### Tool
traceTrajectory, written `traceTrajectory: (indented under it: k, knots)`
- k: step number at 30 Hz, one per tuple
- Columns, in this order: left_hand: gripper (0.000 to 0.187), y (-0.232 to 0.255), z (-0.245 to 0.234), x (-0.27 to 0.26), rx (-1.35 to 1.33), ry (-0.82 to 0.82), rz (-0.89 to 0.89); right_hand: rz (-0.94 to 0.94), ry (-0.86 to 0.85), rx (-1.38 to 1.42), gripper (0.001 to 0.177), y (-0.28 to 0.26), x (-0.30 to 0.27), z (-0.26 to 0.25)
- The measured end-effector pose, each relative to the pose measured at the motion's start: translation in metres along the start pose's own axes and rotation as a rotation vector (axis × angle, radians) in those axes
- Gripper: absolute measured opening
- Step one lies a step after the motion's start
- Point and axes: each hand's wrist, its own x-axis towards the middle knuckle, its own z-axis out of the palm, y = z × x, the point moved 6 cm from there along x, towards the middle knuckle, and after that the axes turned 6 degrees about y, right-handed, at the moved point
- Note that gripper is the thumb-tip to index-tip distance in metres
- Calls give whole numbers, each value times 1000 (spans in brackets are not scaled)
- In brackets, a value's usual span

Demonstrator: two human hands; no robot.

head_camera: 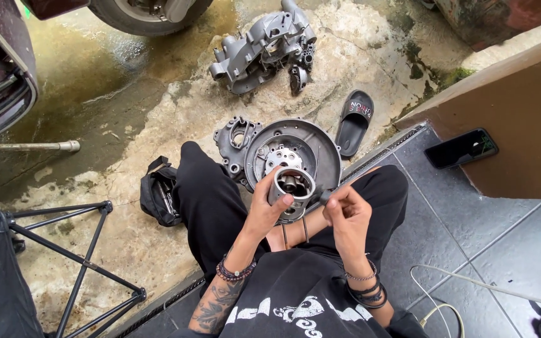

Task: The person scrubs various disassembled motorcycle engine parts using a wire brush. They clean a circular metal plate, a cylindrical component, and a larger cylindrical housing, focusing on removing grime from surfaces and crevices.

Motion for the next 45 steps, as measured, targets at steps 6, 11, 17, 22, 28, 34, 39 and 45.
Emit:
traceTrajectory:
  k: [6,11,17,22,28,34,39,45]
  knots:
    - [66,19,-4,11,30,-20,12,26,-51,-33,22,18,-23,6]
    - [62,17,-7,1,88,-22,-30,-98,2,-118,28,-7,-7,4]
    - [57,-7,-26,-6,85,43,-53,-200,-103,-278,24,-21,-6,22]
    - [48,1,-13,-10,102,-32,-46,-314,3,-325,26,-29,9,2]
    - [45,-2,-11,-28,-124,204,-240,-406,-111,-458,20,-48,-6,17]
    - [49,11,-11,-14,105,72,-91,-404,-185,-453,22,-76,16,19]
    - [57,-10,-23,-20,32,73,-63,-578,-287,-550,27,-82,9,35]
    - [54,-4,-35,-26,18,33,-74,-549,-258,-555,31,-78,18,23]
